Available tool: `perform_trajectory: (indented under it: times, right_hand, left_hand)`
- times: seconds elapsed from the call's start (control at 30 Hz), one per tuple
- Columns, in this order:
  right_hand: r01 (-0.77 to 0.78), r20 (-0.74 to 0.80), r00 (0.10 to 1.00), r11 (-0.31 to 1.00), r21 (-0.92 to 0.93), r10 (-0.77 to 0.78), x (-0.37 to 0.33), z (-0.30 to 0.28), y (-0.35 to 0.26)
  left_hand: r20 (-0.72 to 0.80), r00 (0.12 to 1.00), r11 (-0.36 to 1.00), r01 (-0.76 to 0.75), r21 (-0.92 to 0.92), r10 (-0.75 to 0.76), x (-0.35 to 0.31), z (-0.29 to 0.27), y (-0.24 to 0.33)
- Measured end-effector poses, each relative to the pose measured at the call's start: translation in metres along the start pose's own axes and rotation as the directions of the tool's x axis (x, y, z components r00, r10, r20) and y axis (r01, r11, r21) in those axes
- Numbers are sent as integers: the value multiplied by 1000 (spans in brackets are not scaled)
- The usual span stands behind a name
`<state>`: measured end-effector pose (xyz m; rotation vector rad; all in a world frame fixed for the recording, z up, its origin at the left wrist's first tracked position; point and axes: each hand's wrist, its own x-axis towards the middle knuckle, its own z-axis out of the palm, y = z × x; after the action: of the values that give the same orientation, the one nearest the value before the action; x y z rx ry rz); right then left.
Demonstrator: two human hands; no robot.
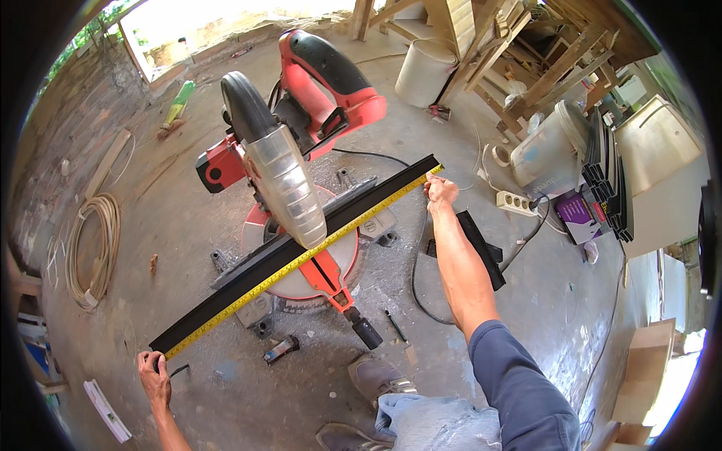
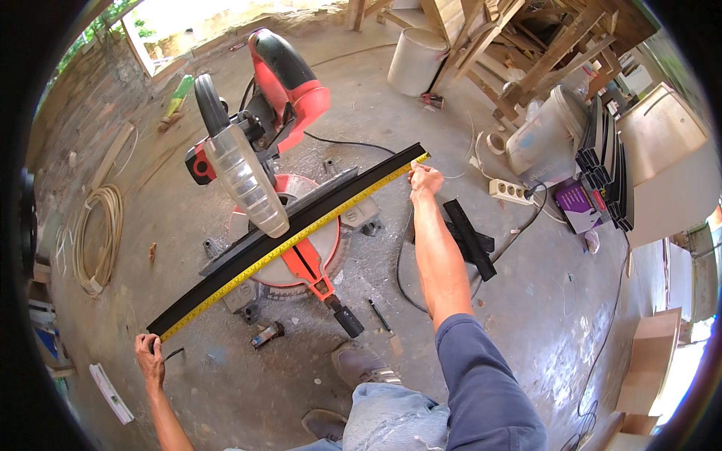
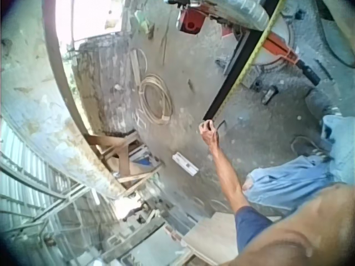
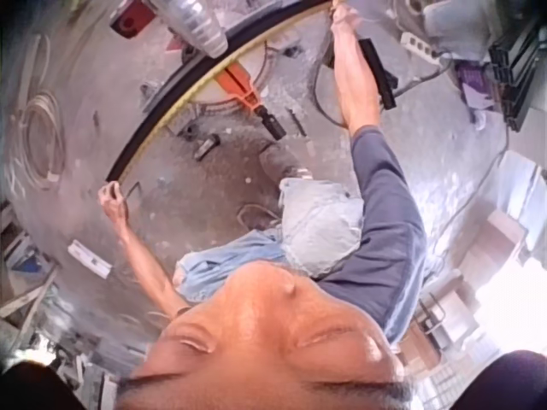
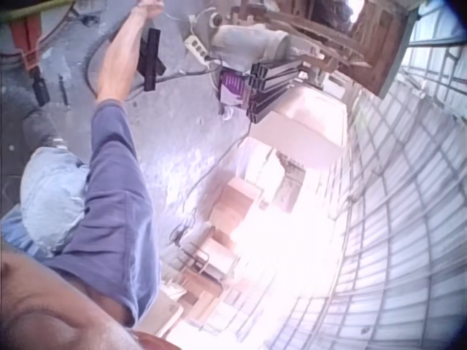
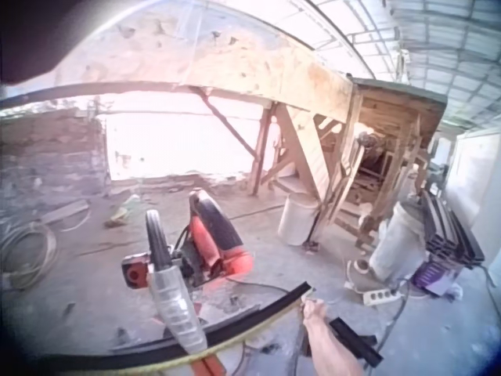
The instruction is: The person measures a length of black metal trim using a tape measure, marks it with a pencil, and cuts it using a miter saw.
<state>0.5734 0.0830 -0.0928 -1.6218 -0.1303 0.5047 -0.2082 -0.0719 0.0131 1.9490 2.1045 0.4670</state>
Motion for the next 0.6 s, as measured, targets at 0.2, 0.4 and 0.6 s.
perform_trajectory:
  times: [0.2, 0.4, 0.6]
  right_hand:
    - [-1, 62, 998, 999, -40, 4, 12, -1, 1]
    - [-13, 145, 989, 999, -33, 18, 21, -16, 4]
    - [90, 289, 955, 992, -84, -62, -13, -58, -5]
  left_hand:
    - [-19, 998, 998, 54, -44, -55, 9, 2, -6]
    - [34, 992, 980, 128, -151, -124, 14, -2, -9]
    - [-25, 998, 992, 60, -111, -63, 18, 3, -2]
